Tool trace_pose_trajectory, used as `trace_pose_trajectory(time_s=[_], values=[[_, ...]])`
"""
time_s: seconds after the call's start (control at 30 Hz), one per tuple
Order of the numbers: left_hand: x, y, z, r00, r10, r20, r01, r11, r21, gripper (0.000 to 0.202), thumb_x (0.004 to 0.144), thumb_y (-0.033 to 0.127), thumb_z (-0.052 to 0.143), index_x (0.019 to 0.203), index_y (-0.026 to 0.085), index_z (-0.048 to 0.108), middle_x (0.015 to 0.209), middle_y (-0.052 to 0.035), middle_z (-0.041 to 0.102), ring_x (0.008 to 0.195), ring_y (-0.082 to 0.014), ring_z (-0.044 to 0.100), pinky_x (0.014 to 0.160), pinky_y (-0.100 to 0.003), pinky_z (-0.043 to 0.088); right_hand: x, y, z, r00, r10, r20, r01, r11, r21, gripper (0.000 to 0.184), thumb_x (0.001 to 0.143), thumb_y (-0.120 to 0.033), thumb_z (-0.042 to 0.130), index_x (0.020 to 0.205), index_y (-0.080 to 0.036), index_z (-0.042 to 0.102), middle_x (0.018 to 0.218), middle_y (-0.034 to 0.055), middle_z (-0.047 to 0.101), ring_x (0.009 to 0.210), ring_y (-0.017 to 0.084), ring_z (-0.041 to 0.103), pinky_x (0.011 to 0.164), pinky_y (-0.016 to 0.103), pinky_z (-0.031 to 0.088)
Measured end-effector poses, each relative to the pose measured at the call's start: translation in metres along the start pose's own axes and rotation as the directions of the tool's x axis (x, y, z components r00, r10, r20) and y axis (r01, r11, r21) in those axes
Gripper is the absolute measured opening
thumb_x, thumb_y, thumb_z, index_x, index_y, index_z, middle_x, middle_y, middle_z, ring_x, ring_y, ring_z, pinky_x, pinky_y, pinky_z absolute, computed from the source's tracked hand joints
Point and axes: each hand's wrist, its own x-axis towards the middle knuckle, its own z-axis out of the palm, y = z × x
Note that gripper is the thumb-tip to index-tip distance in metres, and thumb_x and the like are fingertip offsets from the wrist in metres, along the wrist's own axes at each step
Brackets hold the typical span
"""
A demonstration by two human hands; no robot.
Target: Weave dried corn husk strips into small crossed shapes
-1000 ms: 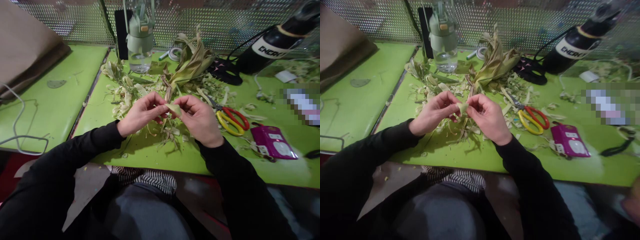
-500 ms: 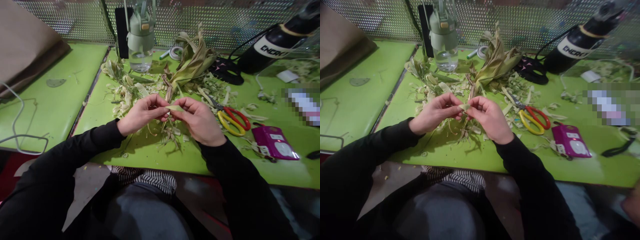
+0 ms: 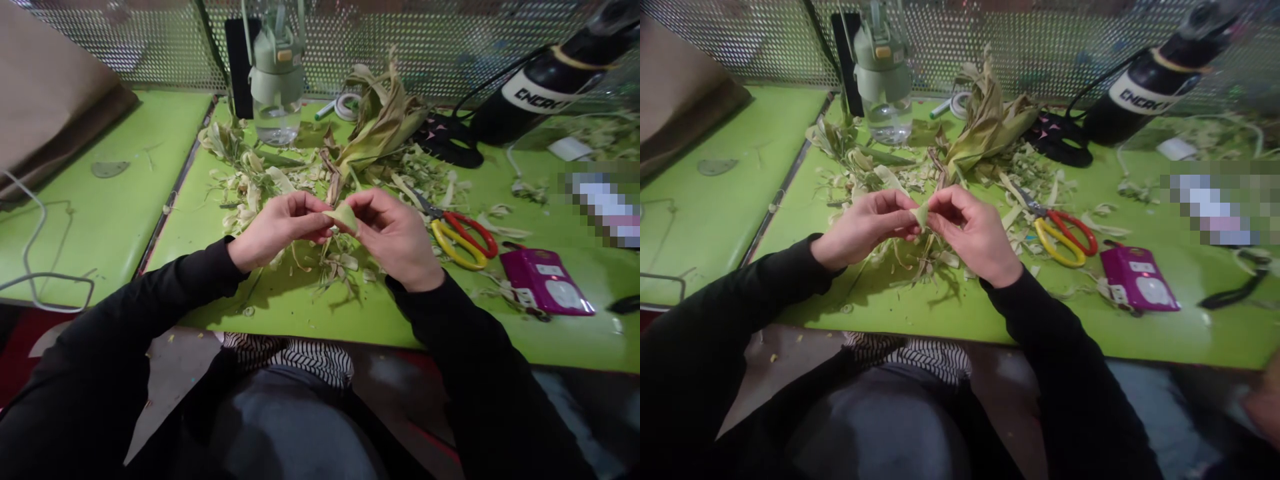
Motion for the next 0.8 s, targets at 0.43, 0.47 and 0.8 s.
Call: trace_pose_trajectory(time_s=[0.43,0.47,0.8], values=[[-0.0001,-0.0001,-0.0004,0.997,-0.052,0.058,0.053,0.998,-0.019,0.006,0.09,0.011,0.062,0.085,0.012,0.058,0.077,0.0004,0.066,0.068,-0.0056,0.065,0.066,-0.017,0.055,-0.0026,-0.007,-0.0054,0.989,-0.149,0.011,0.145,0.945,-0.294,0.017,0.09,-0.039,0.069,0.09,-0.022,0.071,0.087,0.0025,0.073,0.075,0.015,0.065,0.073,0.031,0.055],[-0.0001,-0.0003,-0.0006,0.998,-0.02,0.06,0.019,1.0,0.02,0.007,0.09,0.013,0.063,0.086,0.012,0.057,0.079,0.0,0.066,0.069,-0.0065,0.066,0.066,-0.018,0.056,-0.0027,-0.0073,-0.0052,0.989,-0.151,-0.002,0.142,0.939,-0.314,0.017,0.09,-0.038,0.068,0.089,-0.022,0.071,0.087,0.0025,0.073,0.075,0.015,0.065,0.072,0.031,0.054],[-0.0012,-0.004,-0.0001,0.995,0.096,0.008,-0.096,0.994,0.044,0.013,0.087,0.018,0.069,0.087,0.015,0.056,0.075,0.0019,0.066,0.067,-0.0062,0.065,0.063,-0.017,0.054,-0.0034,-0.0074,0.0038,0.999,0.004,-0.037,-0.009,0.99,-0.143,0.028,0.086,-0.05,0.071,0.089,-0.023,0.069,0.081,0.0008,0.07,0.069,0.014,0.061,0.067,0.03,0.053]])
